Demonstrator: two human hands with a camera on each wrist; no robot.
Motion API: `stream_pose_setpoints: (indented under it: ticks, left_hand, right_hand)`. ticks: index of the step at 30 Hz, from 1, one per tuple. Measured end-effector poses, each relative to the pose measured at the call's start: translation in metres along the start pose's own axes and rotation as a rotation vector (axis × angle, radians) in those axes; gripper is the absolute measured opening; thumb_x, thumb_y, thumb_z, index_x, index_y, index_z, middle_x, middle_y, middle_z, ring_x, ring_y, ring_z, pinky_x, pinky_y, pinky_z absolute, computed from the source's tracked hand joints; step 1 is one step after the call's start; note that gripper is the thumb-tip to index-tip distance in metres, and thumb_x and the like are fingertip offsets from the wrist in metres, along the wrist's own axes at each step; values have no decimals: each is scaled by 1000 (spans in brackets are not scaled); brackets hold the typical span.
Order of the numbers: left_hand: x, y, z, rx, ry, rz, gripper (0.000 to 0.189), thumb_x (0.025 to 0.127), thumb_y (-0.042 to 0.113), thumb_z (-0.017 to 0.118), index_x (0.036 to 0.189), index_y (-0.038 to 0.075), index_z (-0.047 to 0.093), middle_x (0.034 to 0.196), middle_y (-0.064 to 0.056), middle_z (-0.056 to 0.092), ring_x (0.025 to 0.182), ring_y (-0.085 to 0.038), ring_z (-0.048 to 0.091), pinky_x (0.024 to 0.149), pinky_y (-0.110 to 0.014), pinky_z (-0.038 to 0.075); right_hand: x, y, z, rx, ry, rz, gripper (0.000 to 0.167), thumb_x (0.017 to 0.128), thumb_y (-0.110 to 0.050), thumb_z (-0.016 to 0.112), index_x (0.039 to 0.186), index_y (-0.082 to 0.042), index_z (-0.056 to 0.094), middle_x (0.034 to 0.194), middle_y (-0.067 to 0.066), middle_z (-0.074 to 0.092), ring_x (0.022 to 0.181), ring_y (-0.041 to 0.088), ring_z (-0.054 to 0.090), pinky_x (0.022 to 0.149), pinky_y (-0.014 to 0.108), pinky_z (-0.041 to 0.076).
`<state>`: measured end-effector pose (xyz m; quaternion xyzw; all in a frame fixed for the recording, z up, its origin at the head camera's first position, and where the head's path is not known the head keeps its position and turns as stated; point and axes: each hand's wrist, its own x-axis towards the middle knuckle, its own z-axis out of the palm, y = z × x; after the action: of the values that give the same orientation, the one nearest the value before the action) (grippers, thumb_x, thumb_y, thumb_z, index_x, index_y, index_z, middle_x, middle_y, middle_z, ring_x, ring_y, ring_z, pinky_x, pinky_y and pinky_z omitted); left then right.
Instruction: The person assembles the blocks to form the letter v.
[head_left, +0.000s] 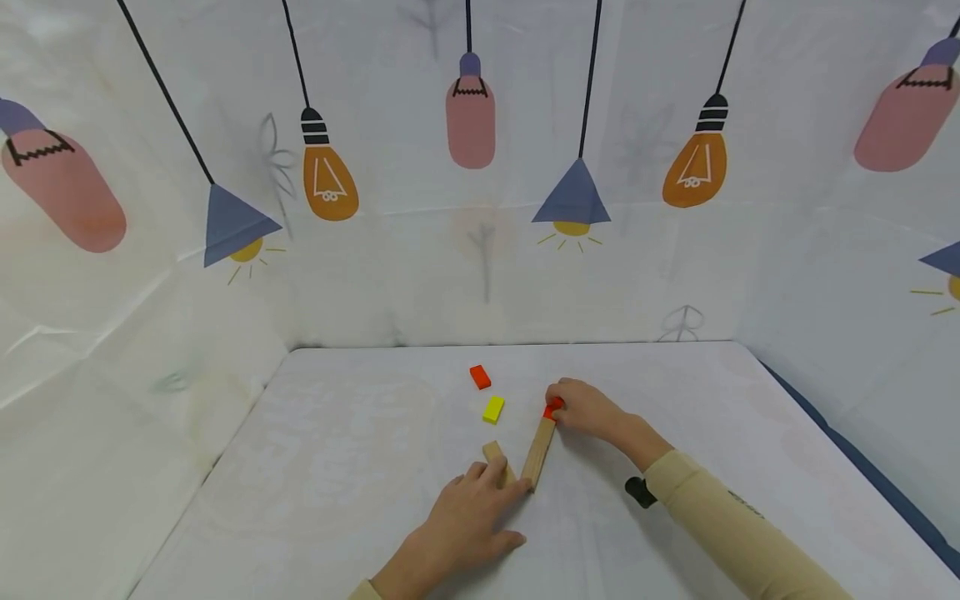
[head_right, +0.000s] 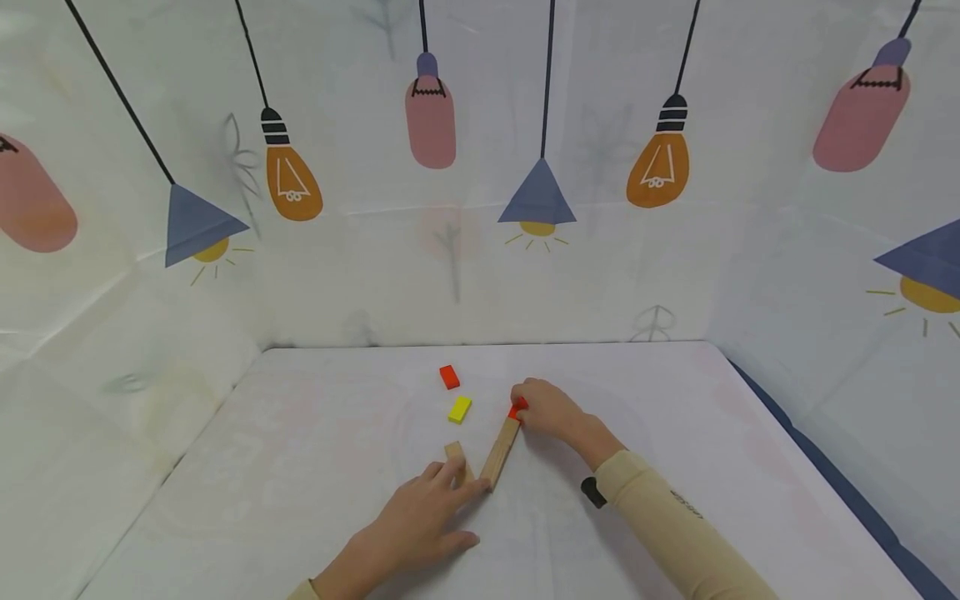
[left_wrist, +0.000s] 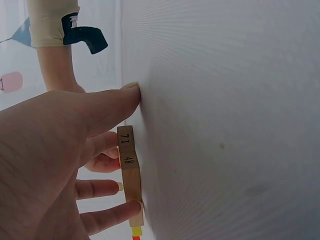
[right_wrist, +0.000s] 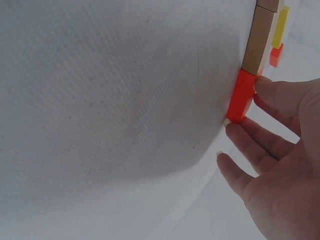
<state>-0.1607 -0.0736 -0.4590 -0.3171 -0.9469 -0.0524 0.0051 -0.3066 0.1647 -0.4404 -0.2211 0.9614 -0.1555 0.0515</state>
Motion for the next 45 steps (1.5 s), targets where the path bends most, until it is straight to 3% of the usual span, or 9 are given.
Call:
stream_pose_setpoints:
  ticks: [16,26,35,45]
  left_hand:
    - [1,0,-1,7,10,3,63,84,62,68,141,43,50,133,-1,47,104,-18,52,69,-29,48]
    - [0,1,0,-1,-8,-7,62,84,61,68,141,43,49,135,-1,47,105,-19,52,71,-31,50]
    - [1,-1,2,10,7,1,62,84,61,68,141,44,49,136,-1,48,105,-19,52,70,-32,50]
    - [4,-3,2,-10,-4,-2,62,84,60,69,140,44,50,131,0,47,103,-18,51,69,-30,48]
  right_hand:
    - [-5,1,0,12,41,-31,14,88,-10,69,101,-8,69,93,4,62,82,15,51,76,33,46]
    - [-4,5,8,69,93,7,22,86,-9,69,107,-6,71,100,4,67,91,18,58,90,42,51]
    - [-4,7,13,110,129,46,26,86,-13,71,111,-6,72,106,4,69,96,20,60,93,44,51]
    - [-4,14,17,117,156,16,26,85,-12,71,110,-6,73,108,5,70,99,22,62,94,46,50]
